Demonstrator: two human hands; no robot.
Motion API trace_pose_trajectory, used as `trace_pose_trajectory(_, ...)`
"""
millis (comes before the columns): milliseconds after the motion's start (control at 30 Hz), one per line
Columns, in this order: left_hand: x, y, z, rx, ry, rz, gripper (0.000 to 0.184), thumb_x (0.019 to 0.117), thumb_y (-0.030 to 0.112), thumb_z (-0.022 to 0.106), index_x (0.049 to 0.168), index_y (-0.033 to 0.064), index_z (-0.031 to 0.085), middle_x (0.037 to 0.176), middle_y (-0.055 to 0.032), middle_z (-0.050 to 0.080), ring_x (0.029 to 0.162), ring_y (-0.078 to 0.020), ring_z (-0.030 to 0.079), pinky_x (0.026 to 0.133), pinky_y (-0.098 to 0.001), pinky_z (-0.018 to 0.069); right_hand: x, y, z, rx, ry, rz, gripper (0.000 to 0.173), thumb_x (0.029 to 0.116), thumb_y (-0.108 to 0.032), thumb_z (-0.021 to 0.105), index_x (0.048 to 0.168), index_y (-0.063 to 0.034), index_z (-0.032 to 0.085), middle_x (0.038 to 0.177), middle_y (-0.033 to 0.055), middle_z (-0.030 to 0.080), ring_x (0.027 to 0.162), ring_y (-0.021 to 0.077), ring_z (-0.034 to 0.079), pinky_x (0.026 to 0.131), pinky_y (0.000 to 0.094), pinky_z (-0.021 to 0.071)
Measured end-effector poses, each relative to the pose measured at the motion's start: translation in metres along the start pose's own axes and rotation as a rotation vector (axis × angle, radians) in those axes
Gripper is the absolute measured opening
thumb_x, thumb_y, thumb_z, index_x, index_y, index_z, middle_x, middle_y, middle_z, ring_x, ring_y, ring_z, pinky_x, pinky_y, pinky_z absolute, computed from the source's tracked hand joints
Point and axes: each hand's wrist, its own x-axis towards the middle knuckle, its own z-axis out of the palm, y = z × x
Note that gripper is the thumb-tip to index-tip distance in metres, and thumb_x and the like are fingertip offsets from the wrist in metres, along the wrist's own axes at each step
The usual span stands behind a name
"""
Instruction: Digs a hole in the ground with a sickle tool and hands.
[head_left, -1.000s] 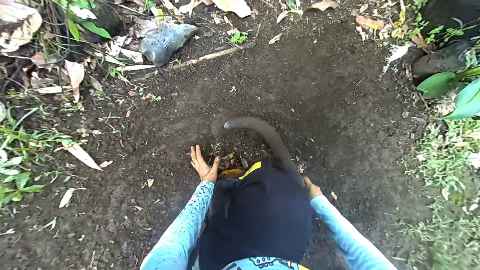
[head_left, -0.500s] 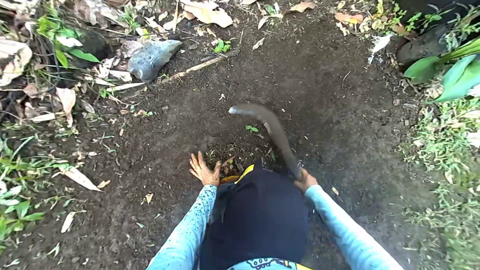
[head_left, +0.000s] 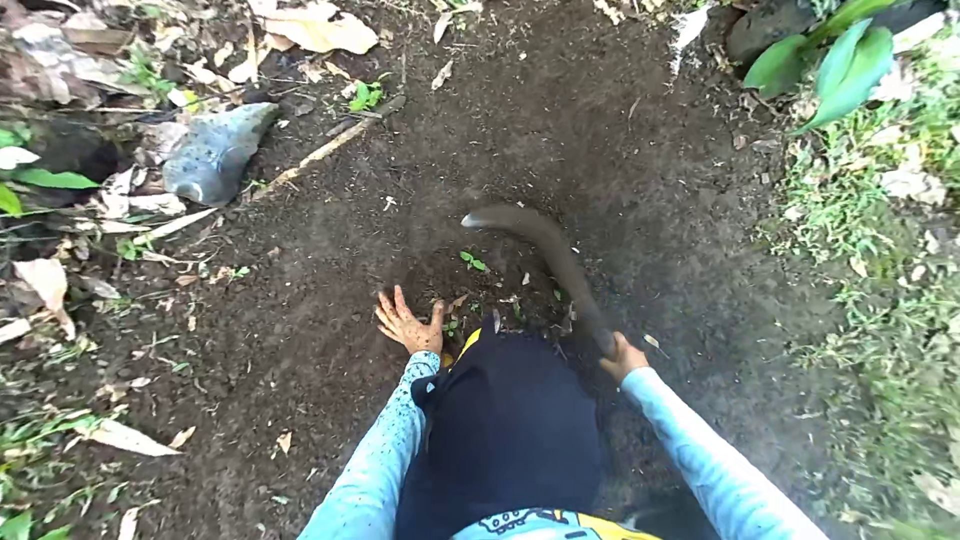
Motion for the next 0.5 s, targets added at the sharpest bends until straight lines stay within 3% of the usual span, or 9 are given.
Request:
trace_pose_trajectory(33,0.006,0.004,0.003,-0.003,0.003,0.007,0.092,0.0857,0.053,0.067,0.158,0.0037,0.037,0.167,-0.0293,0.019,0.154,-0.0537,0.011,0.119,-0.0728,0.0042,0.004,0.005,-0.009,0.162,0.069,0.027,0.073,0.0944,-0.012,0.071,0.156,0.0013,0.034,0.132,0.0336,0.061,0.120,0.0462,0.064,0.104,0.0601,0.0489)
trace_pose_trajectory(67,0.011,0.006,0.005,0.021,-0.002,0.010,0.092,0.0860,0.052,0.068,0.158,0.0048,0.036,0.167,-0.0288,0.019,0.154,-0.0532,0.012,0.119,-0.0723,0.0056,0.010,0.008,-0.015,0.339,0.140,0.059,0.072,0.0947,-0.008,0.070,0.156,0.0023,0.033,0.126,0.0325,0.062,0.105,0.0419,0.068,0.092,0.0559,0.0552)
trace_pose_trajectory(133,0.021,0.010,0.006,0.050,-0.060,0.004,0.089,0.0878,0.052,0.069,0.159,0.0095,0.036,0.168,-0.0265,0.016,0.155,-0.0502,0.010,0.120,-0.0702,0.0051,0.014,0.005,-0.013,0.667,0.242,0.139,0.068,0.0981,-0.006,0.064,0.156,-0.0003,0.029,0.107,0.0229,0.061,0.072,0.0256,0.063,0.066,0.0411,0.0556)
trace_pose_trajectory(200,0.036,0.017,0.009,0.064,-0.076,0.043,0.085,0.0883,0.053,0.068,0.157,0.0099,0.040,0.168,-0.0274,0.017,0.155,-0.0506,0.012,0.121,-0.0694,0.0069,0.006,0.005,0.016,0.804,0.232,0.201,0.066,0.0975,-0.004,0.063,0.153,0.0007,0.027,0.097,0.0178,0.059,0.063,0.0203,0.061,0.059,0.0364,0.0548)
trace_pose_trajectory(267,0.057,0.031,0.014,0.044,-0.082,0.116,0.084,0.0896,0.053,0.067,0.155,0.0055,0.042,0.166,-0.0304,0.020,0.154,-0.0514,0.015,0.122,-0.0669,0.0108,-0.014,0.021,0.063,0.564,0.054,0.229,0.072,0.0936,-0.006,0.069,0.154,0.0037,0.031,0.114,0.0277,0.065,0.089,0.0336,0.069,0.082,0.0484,0.0580)
trace_pose_trajectory(300,0.067,0.041,0.018,0.012,-0.106,0.150,0.085,0.0902,0.051,0.066,0.155,0.0029,0.041,0.166,-0.0317,0.019,0.154,-0.0514,0.016,0.122,-0.0655,0.0120,-0.026,0.034,0.086,0.379,-0.065,0.227,0.076,0.0935,-0.012,0.071,0.157,0.0005,0.031,0.127,0.0293,0.065,0.112,0.0390,0.068,0.100,0.0540,0.0537)
trace_pose_trajectory(333,0.078,0.052,0.020,-0.020,-0.138,0.179,0.083,0.0913,0.048,0.067,0.155,0.0014,0.040,0.166,-0.0321,0.018,0.154,-0.0501,0.017,0.123,-0.0632,0.0139,-0.037,0.044,0.101,0.233,-0.162,0.208,0.078,0.0943,-0.018,0.072,0.159,-0.0031,0.030,0.133,0.0291,0.064,0.124,0.0420,0.064,0.109,0.0577,0.0479)
trace_pose_trajectory(400,0.099,0.074,0.026,-0.093,-0.227,0.226,0.077,0.0948,0.036,0.068,0.155,-0.0017,0.038,0.166,-0.0324,0.016,0.154,-0.0473,0.019,0.124,-0.0575,0.0175,-0.052,0.050,0.107,0.108,-0.250,0.184,0.077,0.0969,-0.023,0.070,0.161,-0.0070,0.030,0.134,0.0279,0.064,0.128,0.0442,0.061,0.111,0.0603,0.0447)
trace_pose_trajectory(500,0.121,0.089,0.030,-0.162,-0.370,0.255,0.065,0.1009,0.028,0.060,0.155,-0.0024,0.038,0.166,-0.0304,0.019,0.155,-0.0417,0.022,0.126,-0.0507,0.0186,-0.047,0.041,0.077,0.285,-0.098,0.197,0.075,0.0950,-0.018,0.071,0.158,-0.0029,0.033,0.130,0.0315,0.065,0.122,0.0468,0.064,0.106,0.0621,0.0479)
